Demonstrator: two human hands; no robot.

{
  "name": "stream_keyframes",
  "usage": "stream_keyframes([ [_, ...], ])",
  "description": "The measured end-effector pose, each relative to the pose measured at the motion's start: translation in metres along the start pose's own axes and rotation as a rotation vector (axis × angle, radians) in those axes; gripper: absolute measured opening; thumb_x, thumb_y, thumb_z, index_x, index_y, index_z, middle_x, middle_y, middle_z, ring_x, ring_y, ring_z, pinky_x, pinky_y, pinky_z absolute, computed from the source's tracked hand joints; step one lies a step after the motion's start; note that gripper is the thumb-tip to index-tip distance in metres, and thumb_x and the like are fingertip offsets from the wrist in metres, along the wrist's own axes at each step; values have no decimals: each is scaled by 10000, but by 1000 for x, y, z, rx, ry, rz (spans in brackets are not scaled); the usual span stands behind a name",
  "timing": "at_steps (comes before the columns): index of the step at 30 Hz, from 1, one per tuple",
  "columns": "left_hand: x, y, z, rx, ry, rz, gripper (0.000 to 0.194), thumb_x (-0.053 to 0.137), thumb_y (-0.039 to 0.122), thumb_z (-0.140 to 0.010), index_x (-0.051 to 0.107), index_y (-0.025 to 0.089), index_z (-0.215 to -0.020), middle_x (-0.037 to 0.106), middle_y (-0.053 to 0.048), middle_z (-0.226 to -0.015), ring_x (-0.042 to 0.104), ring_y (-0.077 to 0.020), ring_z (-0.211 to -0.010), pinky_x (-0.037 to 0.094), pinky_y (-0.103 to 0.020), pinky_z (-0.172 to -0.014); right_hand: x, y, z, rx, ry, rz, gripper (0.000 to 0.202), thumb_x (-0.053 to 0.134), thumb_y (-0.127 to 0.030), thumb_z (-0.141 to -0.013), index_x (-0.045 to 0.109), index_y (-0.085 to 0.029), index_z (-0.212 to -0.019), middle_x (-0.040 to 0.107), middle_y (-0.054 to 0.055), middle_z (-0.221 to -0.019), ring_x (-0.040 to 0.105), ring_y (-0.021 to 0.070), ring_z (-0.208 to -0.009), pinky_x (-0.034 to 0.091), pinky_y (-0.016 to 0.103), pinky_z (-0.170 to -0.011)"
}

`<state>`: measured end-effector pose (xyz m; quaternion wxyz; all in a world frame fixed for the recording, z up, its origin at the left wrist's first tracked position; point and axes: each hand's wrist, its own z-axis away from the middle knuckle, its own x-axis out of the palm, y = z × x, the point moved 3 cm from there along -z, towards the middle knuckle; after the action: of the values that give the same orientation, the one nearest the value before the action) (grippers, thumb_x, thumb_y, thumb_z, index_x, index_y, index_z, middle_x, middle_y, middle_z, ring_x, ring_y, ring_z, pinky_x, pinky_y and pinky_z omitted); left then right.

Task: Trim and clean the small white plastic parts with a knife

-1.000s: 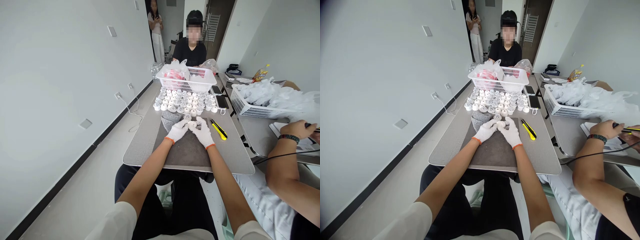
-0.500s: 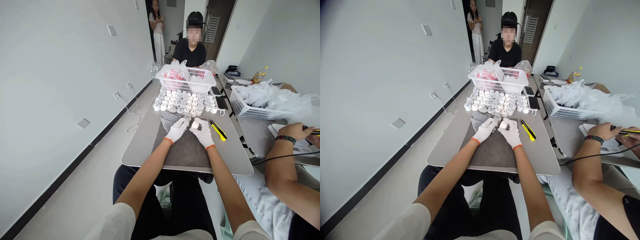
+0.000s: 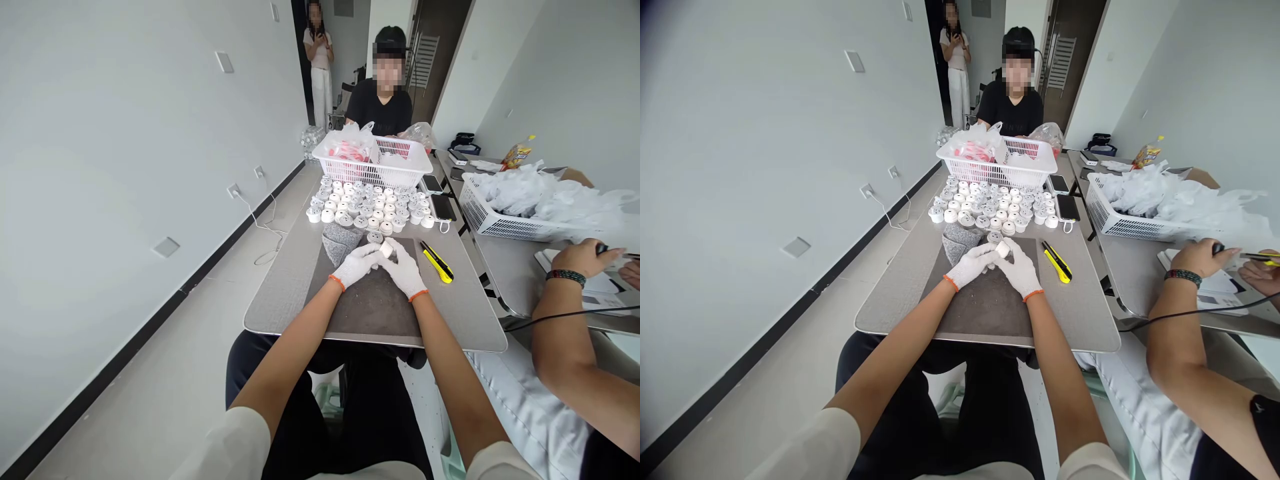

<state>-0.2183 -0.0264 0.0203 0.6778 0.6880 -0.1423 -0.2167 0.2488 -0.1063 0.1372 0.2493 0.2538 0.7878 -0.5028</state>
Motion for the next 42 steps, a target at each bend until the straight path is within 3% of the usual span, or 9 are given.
stream_keyframes([
  [8,1,6,4,-9,-8,59,373,628,523,-819,673,178,-951,494,44,-665,381,-61,-489,295,-233,-471,-11,27,5,-40,192,61,890,400,-999,-624,730,-381,-1174,717,-145,-1102,522,300,-1372,602,421,-917],
  [13,-1,2,2,-23,1,10,376,593,527,-838,667,176,-953,502,44,-641,400,-69,-477,304,-239,-473,-17,31,10,-221,354,117,1081,57,-1011,-659,750,-320,-1119,724,-104,-1080,529,292,-1359,568,465,-876],
  [17,-1,-2,0,-19,16,-16,369,565,526,-860,659,180,-947,503,46,-628,413,-71,-469,308,-239,-471,-14,28,14,-383,312,58,969,336,-1031,-589,724,-348,-1157,704,-97,-1178,501,324,-1386,555,532,-915],
  [20,-1,-4,-1,-31,26,30,304,570,441,-840,655,182,-974,489,54,-623,396,-68,-452,296,-237,-458,-12,40,14,-295,208,12,958,450,-1024,-526,719,-364,-1165,676,-135,-1231,470,368,-1400,536,561,-945],
  [24,-1,-3,-1,-35,27,10,325,545,477,-859,648,181,-943,483,54,-589,399,-78,-444,306,-242,-455,-17,81,17,-102,29,-75,916,516,-962,-607,672,-381,-1297,630,-148,-1315,390,378,-1454,532,545,-982],
  [29,-1,-4,-2,-26,22,-27,375,569,545,-854,639,181,-908,522,44,-639,417,-69,-459,309,-240,-461,-41,128,30,-552,247,-68,633,560,-781,-834,420,-641,-1436,461,-298,-1436,319,228,-1516,569,416,-1065],
  [32,-1,-2,-1,-41,28,4,333,568,477,-840,653,180,-965,508,49,-631,405,-71,-451,304,-240,-458,-47,143,33,-585,310,-36,586,561,-722,-871,387,-686,-1430,462,-311,-1426,311,206,-1518,556,381,-1106],
  [37,-1,4,3,-36,36,-14,356,532,515,-869,649,183,-924,473,56,-566,408,-84,-458,322,-242,-476,-37,112,25,-330,430,78,846,466,-893,-788,435,-468,-1518,492,-197,-1464,290,299,-1525,567,494,-1028],
  [42,0,1,0,-25,14,-27,374,580,557,-849,627,187,-869,508,48,-621,410,-67,-464,319,-234,-471,-3,42,11,-170,33,-114,977,460,-962,-629,633,-337,-1359,641,-87,-1317,479,351,-1397,555,549,-921],
])
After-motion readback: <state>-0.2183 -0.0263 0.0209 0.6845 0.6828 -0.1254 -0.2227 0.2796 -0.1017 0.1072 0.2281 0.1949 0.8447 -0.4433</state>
